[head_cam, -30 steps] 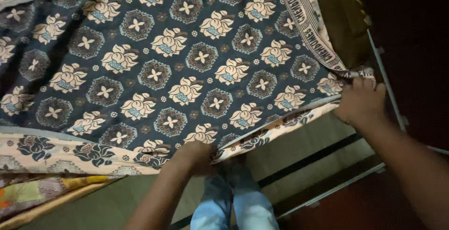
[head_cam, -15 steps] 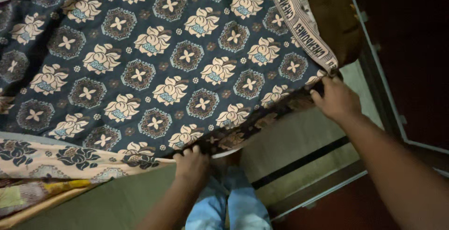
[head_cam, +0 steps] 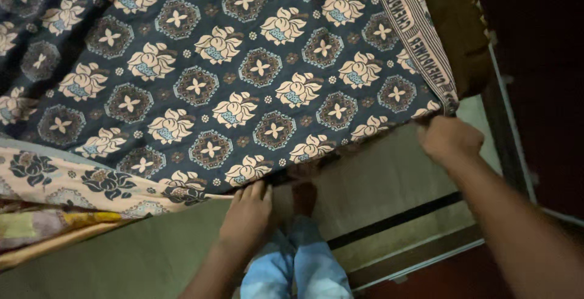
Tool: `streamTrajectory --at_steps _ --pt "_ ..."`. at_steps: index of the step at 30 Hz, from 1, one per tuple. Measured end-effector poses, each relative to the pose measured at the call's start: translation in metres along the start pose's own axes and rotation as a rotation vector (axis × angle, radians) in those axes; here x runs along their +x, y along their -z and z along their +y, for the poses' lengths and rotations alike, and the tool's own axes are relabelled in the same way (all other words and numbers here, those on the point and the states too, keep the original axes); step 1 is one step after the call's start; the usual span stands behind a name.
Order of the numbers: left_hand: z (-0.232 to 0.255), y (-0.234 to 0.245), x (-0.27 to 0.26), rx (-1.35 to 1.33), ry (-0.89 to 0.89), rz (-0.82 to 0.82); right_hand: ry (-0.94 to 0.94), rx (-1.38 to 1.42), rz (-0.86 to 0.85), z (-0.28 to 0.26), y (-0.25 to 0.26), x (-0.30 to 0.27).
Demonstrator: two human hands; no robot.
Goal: The person unfolds a bedsheet and spreads it across the surface of a bed, smoothing the fabric by hand and tucking the edges under the mattress.
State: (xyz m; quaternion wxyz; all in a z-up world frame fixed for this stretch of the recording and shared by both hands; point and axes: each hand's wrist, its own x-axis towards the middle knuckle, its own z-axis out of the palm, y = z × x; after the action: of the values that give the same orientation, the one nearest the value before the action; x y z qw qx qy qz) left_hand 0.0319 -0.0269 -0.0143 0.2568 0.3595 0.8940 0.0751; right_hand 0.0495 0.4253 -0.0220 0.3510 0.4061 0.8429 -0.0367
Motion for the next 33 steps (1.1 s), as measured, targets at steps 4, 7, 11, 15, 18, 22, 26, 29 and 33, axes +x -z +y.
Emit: streamTrajectory --at_steps 4,7,11,15,18,22,26,29,33 --pt "0.009 0.032 -0.004 -0.234 -0.050 0.129 0.315 -0.094 0.324 -0.044 0.018 -0.055" --pt "0.015 0.056 -0.005 -0.353 -0.008 0.310 0.371 -0.010 0.443 -0.080 0.030 -0.087" --pt "0.005 0.078 -0.003 -0.283 0.082 0.498 0.816 0.216 0.522 -0.120 0.047 -0.122" --pt "-0.020 0.088 -0.009 -0.249 0.229 0.583 1.087 0.219 0.570 -0.168 0.053 -0.134" --pt "-0.043 0.090 -0.019 -0.239 0.317 0.597 1.170 0.197 0.592 -0.206 0.046 -0.143" --pt "-0.083 0.089 -0.041 -0.249 0.411 0.591 1.284 0.137 0.585 -0.256 0.037 -0.169" --pt "-0.127 0.088 -0.074 -0.241 0.454 0.659 1.300 0.090 0.508 -0.308 0.027 -0.205" --pt "-0.161 0.089 -0.098 -0.218 0.510 0.656 1.346 0.059 0.495 -0.349 0.017 -0.232" --pt "-0.197 0.088 -0.136 -0.191 0.552 0.658 1.379 0.005 0.476 -0.400 0.000 -0.271"
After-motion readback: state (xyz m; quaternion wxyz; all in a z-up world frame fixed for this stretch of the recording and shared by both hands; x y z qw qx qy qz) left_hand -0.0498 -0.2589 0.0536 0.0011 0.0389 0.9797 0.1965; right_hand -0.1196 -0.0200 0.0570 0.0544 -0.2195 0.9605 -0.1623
